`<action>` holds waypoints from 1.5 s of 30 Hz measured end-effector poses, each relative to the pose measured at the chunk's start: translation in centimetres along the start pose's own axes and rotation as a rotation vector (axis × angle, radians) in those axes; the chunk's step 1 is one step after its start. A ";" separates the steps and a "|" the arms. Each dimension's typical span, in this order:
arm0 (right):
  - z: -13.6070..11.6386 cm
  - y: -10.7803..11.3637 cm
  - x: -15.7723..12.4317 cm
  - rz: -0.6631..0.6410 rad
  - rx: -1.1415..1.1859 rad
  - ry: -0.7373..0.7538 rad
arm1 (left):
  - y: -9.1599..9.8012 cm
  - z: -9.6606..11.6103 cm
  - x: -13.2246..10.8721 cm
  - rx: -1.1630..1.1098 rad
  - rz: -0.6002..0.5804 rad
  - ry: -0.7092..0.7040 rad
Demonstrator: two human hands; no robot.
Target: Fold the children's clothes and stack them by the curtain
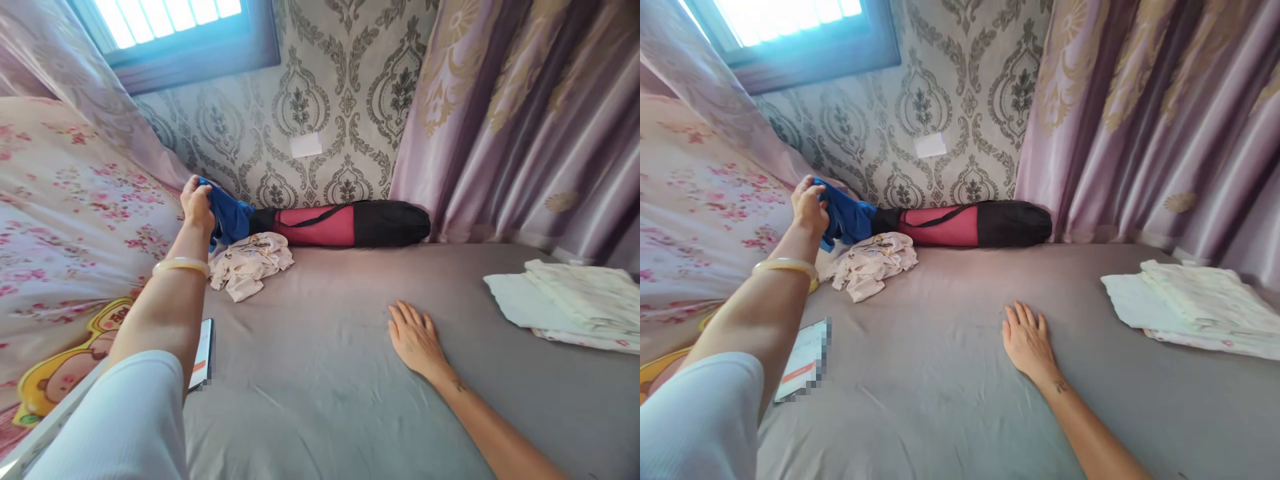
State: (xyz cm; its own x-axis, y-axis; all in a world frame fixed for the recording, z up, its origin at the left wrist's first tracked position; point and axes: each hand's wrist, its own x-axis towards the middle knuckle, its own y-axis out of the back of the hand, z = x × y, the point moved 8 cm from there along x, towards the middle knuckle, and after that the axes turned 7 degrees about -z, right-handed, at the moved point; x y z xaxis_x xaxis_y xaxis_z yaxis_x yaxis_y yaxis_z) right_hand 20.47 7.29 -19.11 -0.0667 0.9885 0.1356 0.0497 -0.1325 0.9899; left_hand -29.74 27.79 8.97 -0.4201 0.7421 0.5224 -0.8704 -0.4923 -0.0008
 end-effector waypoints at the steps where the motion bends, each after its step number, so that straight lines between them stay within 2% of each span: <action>1: 0.0 0.0 0.0 0.001 0.000 0.000 | -0.5 1.4 0.0 -0.011 -0.035 -0.019; 3: -0.1 0.1 0.0 0.000 0.000 -0.002 | -1.7 4.2 -0.5 -0.063 -0.120 -0.049; 6: -0.1 0.1 0.1 -0.011 0.007 0.003 | -3.7 7.8 -2.7 -0.208 -0.220 -0.074; 11: -0.2 0.2 0.1 -0.042 0.034 0.003 | -6.3 11.0 -7.6 -0.311 -0.285 -0.106; 14: -0.2 0.3 0.1 -0.055 0.060 0.001 | -7.5 11.3 -10.3 -0.334 -0.296 -0.171; 19: 0.2 0.2 0.4 -0.112 0.152 -0.019 | -10.4 10.6 -15.1 -0.437 -0.366 -0.251; 22: 1.1 0.4 1.0 -0.154 0.308 -0.070 | -12.3 9.9 -18.1 -0.444 -0.397 -0.256; 25: 1.2 2.0 1.5 -0.096 0.550 -0.105 | -13.6 9.7 -20.8 -0.391 -0.389 -0.276; 28: -0.4 4.7 1.5 0.005 0.795 -0.063 | -14.5 10.0 -23.0 -0.309 -0.351 -0.327; 32: -4.7 6.7 1.3 -0.006 1.026 0.035 | -15.5 10.7 -25.4 -0.191 -0.318 -0.350; 35: -7.4 6.6 1.3 0.009 1.114 0.052 | -16.1 11.7 -26.9 -0.117 -0.319 -0.361; 38: -9.0 5.9 1.5 0.078 1.123 0.023 | -16.3 12.9 -28.2 -0.028 -0.328 -0.386; 42: -10.0 5.6 1.7 0.197 1.067 -0.066 | -16.4 14.0 -29.1 0.054 -0.351 -0.438; 45: -9.8 5.7 2.1 0.228 1.062 -0.125 | -16.0 14.3 -29.0 0.096 -0.349 -0.477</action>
State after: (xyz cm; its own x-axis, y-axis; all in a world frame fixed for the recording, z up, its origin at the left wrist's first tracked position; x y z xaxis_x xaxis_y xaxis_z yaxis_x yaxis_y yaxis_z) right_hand 10.87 7.90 -12.75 0.1513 0.9571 0.2469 0.8864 -0.2419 0.3947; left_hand 0.07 7.67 6.06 0.0670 0.5921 0.8031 -0.9001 -0.3115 0.3047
